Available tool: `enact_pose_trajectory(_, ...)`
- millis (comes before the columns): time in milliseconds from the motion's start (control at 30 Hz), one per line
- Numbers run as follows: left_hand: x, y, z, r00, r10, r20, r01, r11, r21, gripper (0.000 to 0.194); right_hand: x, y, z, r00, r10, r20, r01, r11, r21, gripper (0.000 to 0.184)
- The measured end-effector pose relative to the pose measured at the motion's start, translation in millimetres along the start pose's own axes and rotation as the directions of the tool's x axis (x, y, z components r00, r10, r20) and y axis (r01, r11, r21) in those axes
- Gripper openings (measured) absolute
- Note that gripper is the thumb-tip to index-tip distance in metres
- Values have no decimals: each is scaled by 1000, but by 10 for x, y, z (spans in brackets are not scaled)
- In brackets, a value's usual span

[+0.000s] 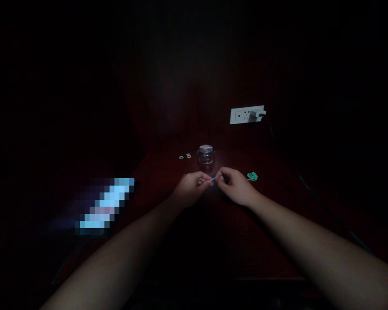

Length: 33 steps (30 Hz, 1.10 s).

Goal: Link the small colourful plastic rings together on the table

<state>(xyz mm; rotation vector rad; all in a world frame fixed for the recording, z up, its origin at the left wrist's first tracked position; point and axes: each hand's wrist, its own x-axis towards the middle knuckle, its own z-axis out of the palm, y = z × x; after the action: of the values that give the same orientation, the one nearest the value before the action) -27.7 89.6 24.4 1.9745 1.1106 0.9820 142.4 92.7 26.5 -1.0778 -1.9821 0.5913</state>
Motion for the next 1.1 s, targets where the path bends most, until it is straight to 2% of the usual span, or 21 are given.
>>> enact_pose_trajectory(500,-2,11,4,1000,-9,4,9,999,-42,20,-9,-15,-1,1000,21,10,-21,999,26,10)
enact_pose_trajectory(1100,-11,10,13,1000,4,-7,-4,1000,1,24,-13,7,15,999,9,39,-10,999,38,14)
